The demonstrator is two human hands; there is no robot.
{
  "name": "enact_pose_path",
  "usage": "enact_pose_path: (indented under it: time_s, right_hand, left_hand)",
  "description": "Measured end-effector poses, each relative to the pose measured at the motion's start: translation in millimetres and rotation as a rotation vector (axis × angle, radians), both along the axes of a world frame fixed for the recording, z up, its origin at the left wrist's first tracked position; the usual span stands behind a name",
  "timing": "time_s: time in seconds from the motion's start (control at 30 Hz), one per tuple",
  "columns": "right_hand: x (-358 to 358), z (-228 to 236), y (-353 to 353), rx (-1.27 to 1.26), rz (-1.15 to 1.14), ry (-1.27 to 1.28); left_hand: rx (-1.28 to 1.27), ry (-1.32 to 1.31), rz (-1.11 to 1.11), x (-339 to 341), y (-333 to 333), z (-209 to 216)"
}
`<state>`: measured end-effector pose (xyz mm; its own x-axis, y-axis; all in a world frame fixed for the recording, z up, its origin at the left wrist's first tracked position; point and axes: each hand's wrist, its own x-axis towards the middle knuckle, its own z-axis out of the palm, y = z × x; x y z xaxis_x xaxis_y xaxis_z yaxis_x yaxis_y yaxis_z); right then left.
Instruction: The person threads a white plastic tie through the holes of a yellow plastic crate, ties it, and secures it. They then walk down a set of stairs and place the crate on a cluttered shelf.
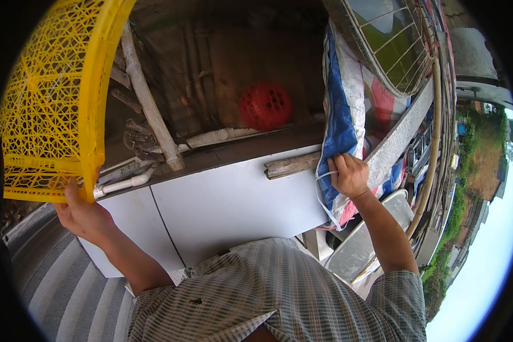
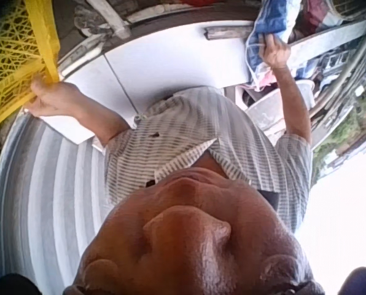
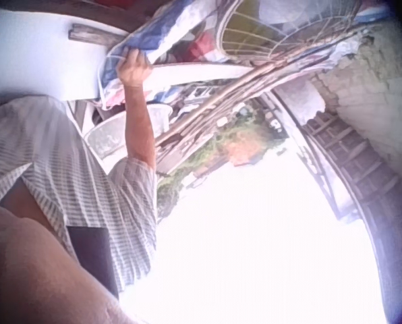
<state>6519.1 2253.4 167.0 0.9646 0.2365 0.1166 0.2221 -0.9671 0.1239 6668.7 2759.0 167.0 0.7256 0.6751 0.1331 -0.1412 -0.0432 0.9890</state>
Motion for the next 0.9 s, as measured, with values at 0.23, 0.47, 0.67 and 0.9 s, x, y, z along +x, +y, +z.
enact_pose_path:
  time_s: [0.23, 0.47, 0.67, 0.9]
  right_hand:
    - [1, -1, 3, -0.027, -0.011, 0.031]
    - [2, 1, 6, -0.047, -0.022, 0.064]
    - [4, 0, 4, -0.091, -0.002, 0.061]
    - [3, 0, 4, -0.135, -0.018, 0.086]
  left_hand:
    - [-0.05, -0.021, 0.01, 14, 6, -9]
    - [0.042, -0.057, 0.082, 18, 9, -24]
    - [0.053, -0.043, 0.174, 22, 4, -30]
    - [0.159, 0.058, 0.222, 23, 11, -44]
